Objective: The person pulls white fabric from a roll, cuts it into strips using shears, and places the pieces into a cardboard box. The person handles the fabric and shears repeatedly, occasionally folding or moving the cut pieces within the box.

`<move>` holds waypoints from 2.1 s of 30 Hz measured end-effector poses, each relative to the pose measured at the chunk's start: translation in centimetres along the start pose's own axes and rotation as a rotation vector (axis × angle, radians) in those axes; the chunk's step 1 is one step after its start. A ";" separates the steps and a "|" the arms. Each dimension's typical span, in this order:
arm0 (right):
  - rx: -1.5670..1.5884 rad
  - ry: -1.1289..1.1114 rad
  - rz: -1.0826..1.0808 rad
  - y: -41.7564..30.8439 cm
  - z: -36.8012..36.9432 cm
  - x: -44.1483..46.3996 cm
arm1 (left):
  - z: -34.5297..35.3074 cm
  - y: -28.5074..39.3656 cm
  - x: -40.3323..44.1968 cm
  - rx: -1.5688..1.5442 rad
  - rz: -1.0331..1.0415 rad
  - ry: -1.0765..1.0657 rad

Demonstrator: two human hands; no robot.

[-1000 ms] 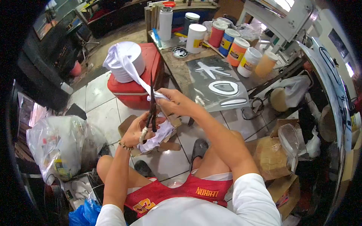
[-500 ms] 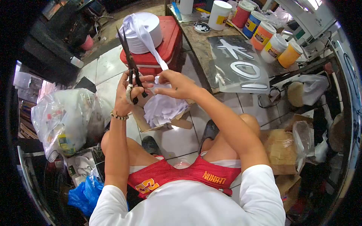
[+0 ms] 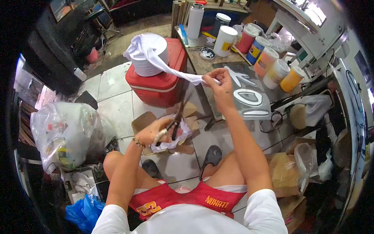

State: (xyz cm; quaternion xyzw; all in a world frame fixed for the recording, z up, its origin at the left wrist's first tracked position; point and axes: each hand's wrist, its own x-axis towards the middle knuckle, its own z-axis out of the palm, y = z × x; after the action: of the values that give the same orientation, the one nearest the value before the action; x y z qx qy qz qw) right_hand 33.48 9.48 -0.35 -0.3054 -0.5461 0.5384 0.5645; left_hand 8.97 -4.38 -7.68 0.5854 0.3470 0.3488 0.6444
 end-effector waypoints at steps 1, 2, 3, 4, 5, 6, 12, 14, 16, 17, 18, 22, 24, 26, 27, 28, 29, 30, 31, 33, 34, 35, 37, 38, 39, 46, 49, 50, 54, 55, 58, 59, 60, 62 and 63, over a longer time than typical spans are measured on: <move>0.037 -0.015 -0.025 -0.5 -0.5 0.1 | 0.6 0.1 0.2 -0.028 -0.058 -0.018; 0.074 -0.029 -0.049 -1.1 -1.0 0.1 | 1.2 0.3 0.4 -0.028 -0.050 -0.018; 0.050 -0.061 -0.046 -1.6 -1.6 0.0 | 1.8 0.8 0.7 -0.096 -0.077 -0.019; 0.049 -0.063 -0.050 -2.0 -2.0 -0.1 | 2.1 1.1 0.8 -0.163 -0.107 -0.020; -0.024 -0.153 -0.051 -2.3 -2.3 -0.3 | 1.6 -0.4 1.2 -0.069 -0.091 0.010; -0.097 -0.243 -0.053 -2.6 -2.4 -0.6 | 1.7 -0.2 1.4 -0.066 -0.091 0.011; -0.172 -0.488 -0.011 -4.1 -2.2 -2.1 | 1.5 2.5 1.5 -0.094 0.008 0.153; -0.173 -0.497 0.136 -4.5 -2.2 -2.2 | 1.1 2.3 1.4 -0.071 0.022 0.154; -0.202 -0.513 0.165 -4.6 -2.6 -1.9 | 1.1 2.6 1.1 -0.039 -0.017 0.163; -0.230 -0.535 0.198 -4.7 -2.7 -1.7 | 1.2 2.7 1.1 -0.035 -0.015 0.157; -0.230 -0.528 0.194 -4.5 -2.9 -1.6 | 1.4 2.7 1.1 -0.048 -0.006 0.171; -0.202 -0.583 0.328 -4.0 -2.5 -1.1 | 2.0 2.9 1.1 -0.076 0.018 0.157; -0.188 -0.544 0.399 -3.8 -1.7 -1.1 | 2.4 3.5 1.0 -0.072 0.016 0.150; -0.285 -0.503 0.457 -3.1 -1.2 -1.2 | 2.5 3.5 1.0 -0.065 0.012 0.147; -0.345 -0.550 0.454 -3.4 -1.0 -1.2 | 2.4 3.3 1.0 -0.052 0.002 0.131; -0.344 -0.549 0.453 -3.7 -0.8 -1.3 | 2.4 3.1 1.0 -0.038 -0.007 0.115; -0.397 -0.553 0.425 -3.9 -0.6 -1.4 | 2.4 3.1 1.0 -0.037 -0.006 0.115; -0.450 -0.558 0.396 -4.1 -0.5 -1.5 | 2.4 3.1 1.0 -0.060 0.045 0.091; -0.450 -0.559 0.393 -3.8 -0.6 -1.4 | 2.4 3.1 0.9 -0.082 0.098 0.068; -0.384 -0.587 0.353 -3.0 -1.0 -1.3 | 2.2 3.1 0.8 -0.082 0.106 0.057; -0.386 -0.588 0.350 -2.8 -1.0 -1.3 | 2.2 3.1 0.7 -0.084 0.112 0.045; -0.339 -0.585 0.271 -2.7 -0.9 -1.4 | 2.3 3.2 0.7 -0.083 0.115 0.045; -0.295 -0.581 0.188 -3.1 -0.3 -1.7 | 2.7 3.5 0.7 -0.159 0.101 0.060; -0.238 -0.554 0.174 -3.6 0.0 -1.9 | 2.7 3.7 0.7 -0.157 0.105 0.059; -0.181 -0.525 0.159 -3.9 0.3 -1.9 | 2.7 3.9 0.6 -0.145 0.069 0.059; 0.248 -0.581 0.318 -4.1 0.8 -2.0 | 3.4 4.0 0.5 -0.165 0.001 0.093; 0.029 -0.652 0.270 -1.4 0.4 -2.0 | 3.7 4.3 0.6 -0.167 0.105 0.079; 0.030 -0.653 0.270 -1.2 0.4 -2.1 | 3.8 4.3 0.6 -0.167 0.104 0.080; -0.053 -0.639 0.290 -2.2 1.0 -2.4 | 3.6 3.9 0.7 -0.226 0.190 0.093; -0.073 -0.619 0.280 -2.4 1.1 -2.4 | 3.4 3.8 0.7 -0.204 0.139 0.084; -0.174 -0.605 0.194 -2.2 0.4 -1.7 | 2.9 4.1 0.3 -0.145 -0.045 0.075; -0.174 -0.604 0.194 -2.0 0.4 -1.8 | 2.9 4.1 0.3 -0.145 -0.045 0.074; -0.159 -0.619 0.196 -1.9 0.6 -1.9 | 3.0 3.9 0.5 -0.138 0.019 0.078; -0.142 -0.641 0.202 -1.3 1.1 -2.3 | 3.1 3.4 0.8 -0.134 0.083 0.089; -0.134 -0.676 0.221 -1.0 1.2 -2.6 | 3.0 2.9 1.1 -0.138 0.174 0.104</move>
State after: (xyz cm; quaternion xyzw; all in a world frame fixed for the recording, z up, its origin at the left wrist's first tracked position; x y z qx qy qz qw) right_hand 33.03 6.51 0.09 -0.2037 -0.6995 0.6299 0.2692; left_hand 11.99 -4.80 -4.57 0.5485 0.3031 0.4563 0.6317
